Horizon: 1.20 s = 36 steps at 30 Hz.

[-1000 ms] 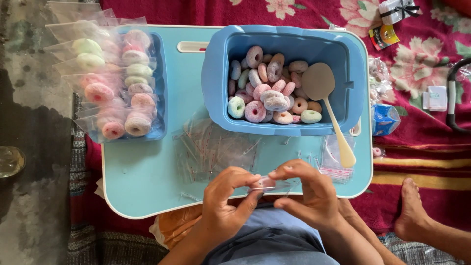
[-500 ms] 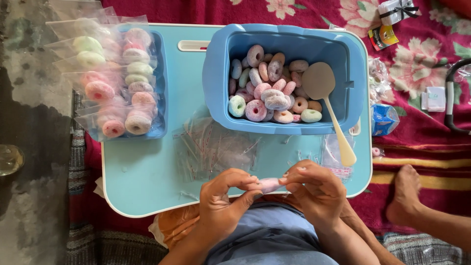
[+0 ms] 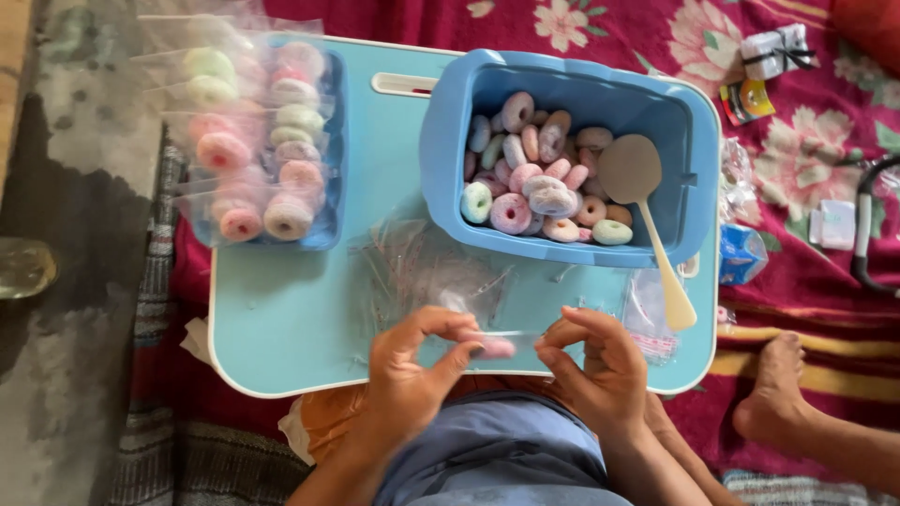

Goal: Packing small donut-shaped items into individual plastic bags using a spoon and hands.

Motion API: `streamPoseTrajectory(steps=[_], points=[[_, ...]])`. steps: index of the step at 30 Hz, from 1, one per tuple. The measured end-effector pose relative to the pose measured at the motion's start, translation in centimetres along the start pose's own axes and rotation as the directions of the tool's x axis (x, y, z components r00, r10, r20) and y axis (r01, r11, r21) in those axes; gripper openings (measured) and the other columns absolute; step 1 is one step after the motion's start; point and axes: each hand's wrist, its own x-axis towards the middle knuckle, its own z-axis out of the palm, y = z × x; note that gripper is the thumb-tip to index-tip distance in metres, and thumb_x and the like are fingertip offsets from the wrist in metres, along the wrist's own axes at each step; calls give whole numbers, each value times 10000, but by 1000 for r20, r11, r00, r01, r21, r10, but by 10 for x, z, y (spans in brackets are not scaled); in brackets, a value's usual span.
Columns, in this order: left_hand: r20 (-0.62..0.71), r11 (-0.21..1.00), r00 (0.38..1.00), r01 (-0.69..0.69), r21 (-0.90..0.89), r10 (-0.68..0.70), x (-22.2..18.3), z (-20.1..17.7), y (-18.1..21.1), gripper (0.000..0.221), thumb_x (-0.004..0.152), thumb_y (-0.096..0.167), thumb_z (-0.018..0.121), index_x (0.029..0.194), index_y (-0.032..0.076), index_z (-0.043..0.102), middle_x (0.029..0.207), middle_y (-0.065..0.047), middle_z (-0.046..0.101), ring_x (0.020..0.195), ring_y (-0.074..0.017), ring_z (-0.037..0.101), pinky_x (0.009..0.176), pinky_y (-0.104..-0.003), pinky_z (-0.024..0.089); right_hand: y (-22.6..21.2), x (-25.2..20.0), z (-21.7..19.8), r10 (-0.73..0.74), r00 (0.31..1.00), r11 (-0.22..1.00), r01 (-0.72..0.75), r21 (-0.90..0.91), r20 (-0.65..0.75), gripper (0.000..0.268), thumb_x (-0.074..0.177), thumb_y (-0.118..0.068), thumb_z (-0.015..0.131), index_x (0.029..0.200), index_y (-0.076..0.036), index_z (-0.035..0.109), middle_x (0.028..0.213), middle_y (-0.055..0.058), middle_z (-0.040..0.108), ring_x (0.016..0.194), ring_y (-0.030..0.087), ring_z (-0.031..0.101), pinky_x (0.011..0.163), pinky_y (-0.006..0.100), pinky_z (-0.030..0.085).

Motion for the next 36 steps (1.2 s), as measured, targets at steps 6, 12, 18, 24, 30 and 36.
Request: streamPoseTrajectory(steps=[6,12,18,24,30,36], points=[[-270,989,952,-146,12,144,33,-71,9,110,966,88,707,1062,83,654,898,-75,788,884,-208,818,810,-307,698,14,-7,-12,31,999,999,-30,-39,37,392,937,9,677,1312,-34,569,841,76,716,838,154,740,835,296,572],[-391,789,756,-258,558,524,91,-164,12,172,1098,-41,671,1263,-84,647,1093,-227,720,957,-270,714,766,-334,549,16,-14,-12,36,994,996,-28,-81,102,323,958,-29,661,1276,-46,605,880,78,752,838,146,752,815,269,593],[-286,827,823,-337,450,491,133,-210,-2,291,1077,-121,717,1348,-75,622,1019,-172,683,1021,-255,701,907,-352,574,15,-20,-13,53,996,990,-43,-134,72,315,945,-21,663,1256,-47,619,876,78,759,836,149,763,828,282,601],[-360,909,885,-145,390,296,133,-212,-23,277,1032,-78,709,1293,2,663,994,-97,686,985,-171,673,892,-302,575,13,-19,-12,92,993,983,-79,-164,73,279,955,-52,659,1234,-54,638,865,76,758,824,158,767,834,291,598],[-308,913,907,-163,374,288,128,-215,-29,297,1044,-51,697,1334,-28,638,1069,-171,738,1055,-206,712,910,-304,576,11,-15,-10,82,992,986,-67,-152,95,288,955,-34,656,1242,-58,638,879,75,761,840,163,769,827,295,616],[-293,830,876,-188,525,384,110,-202,-14,356,1111,51,660,1419,-92,552,1307,-297,663,1192,-361,676,1052,-441,556,14,-12,-7,72,993,983,-54,-176,97,300,936,6,671,1225,-70,648,851,77,765,833,152,771,835,282,617]])
